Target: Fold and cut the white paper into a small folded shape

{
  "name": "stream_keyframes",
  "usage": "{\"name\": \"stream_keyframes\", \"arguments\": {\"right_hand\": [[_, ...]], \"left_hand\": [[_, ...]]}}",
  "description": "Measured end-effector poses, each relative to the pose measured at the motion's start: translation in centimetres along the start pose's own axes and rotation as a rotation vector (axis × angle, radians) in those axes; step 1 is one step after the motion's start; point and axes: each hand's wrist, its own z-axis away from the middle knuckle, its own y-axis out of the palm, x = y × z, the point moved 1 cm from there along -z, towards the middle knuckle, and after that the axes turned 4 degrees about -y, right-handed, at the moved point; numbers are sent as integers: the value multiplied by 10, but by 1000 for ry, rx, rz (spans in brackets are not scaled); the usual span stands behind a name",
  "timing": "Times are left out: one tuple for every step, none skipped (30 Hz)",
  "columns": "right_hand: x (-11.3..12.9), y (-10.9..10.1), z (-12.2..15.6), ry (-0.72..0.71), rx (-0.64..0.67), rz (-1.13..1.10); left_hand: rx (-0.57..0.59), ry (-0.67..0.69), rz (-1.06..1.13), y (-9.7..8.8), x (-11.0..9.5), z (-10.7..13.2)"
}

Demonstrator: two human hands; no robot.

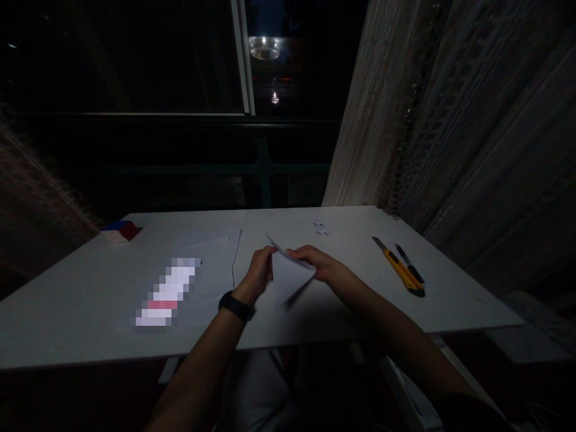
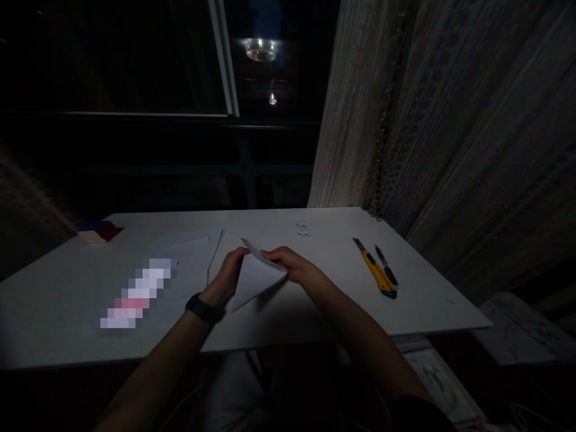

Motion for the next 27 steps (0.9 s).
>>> {"name": "stream_keyframes", "arguments": {"right_hand": [[0,-1,-1,0,-6,-2],[0,-2,-1,-3,-11,3],[-1,-2,-1,-8,-14,10],[-1,-2,-1,-13,-14,16],[0,-2,-1,-17,-8,19],[0,-1,0,-20,-2,18],[0,-1,1,-24,3,14],[0,0,1,-26,7,10],[0,1,2,-28,7,7],[0,1,2,-29,4,9],[0,2,2,-29,-1,14],[0,2,2,-26,-5,21],[0,1,2,-25,-8,30],[0,1,2,-24,-12,40],[0,1,2,-22,-14,49],[0,0,2,-15,-12,54],[0,0,2,-3,-8,52],[0,-1,2,14,-3,48],[-1,-1,1,33,2,42],[-1,-2,0,53,6,36],[-1,-2,0,72,6,28],[-2,-2,-1,89,0,21],[-2,-2,-2,103,-16,14],[-2,-2,-3,116,-36,9],[-2,-2,-4,127,-55,6],[-1,-2,-4,136,-70,7],[-1,-1,-4,140,-80,11]], "left_hand": [[-9,7,-9,0,-1,1],[-30,22,-30,1,-3,1],[-63,42,-57,1,-5,2],[-99,64,-83,1,-7,3],[-129,80,-108,1,-10,4],[-153,85,-129,1,-11,5],[-169,85,-143,1,-13,5],[-177,82,-151,1,-14,5],[-181,81,-154,1,-15,6],[-181,80,-154,1,-15,6],[-181,82,-153,1,-15,6],[-181,86,-150,1,-15,5],[-183,90,-151,1,-15,5],[-189,92,-154,1,-15,5],[-197,94,-159,0,-16,4],[-205,95,-162,0,-16,4],[-208,95,-162,-1,-16,3],[-211,94,-162,-1,-15,3],[-211,91,-157,-2,-15,2],[-207,84,-146,-2,-15,2],[-196,67,-129,-3,-14,1],[-180,45,-107,-3,-14,1],[-163,22,-84,-3,-13,1],[-129,-19,-56,-3,-11,1],[-84,-70,-30,-3,-10,2],[-35,-121,-11,-3,-8,3],[16,-173,2,-3,-7,3]]}}
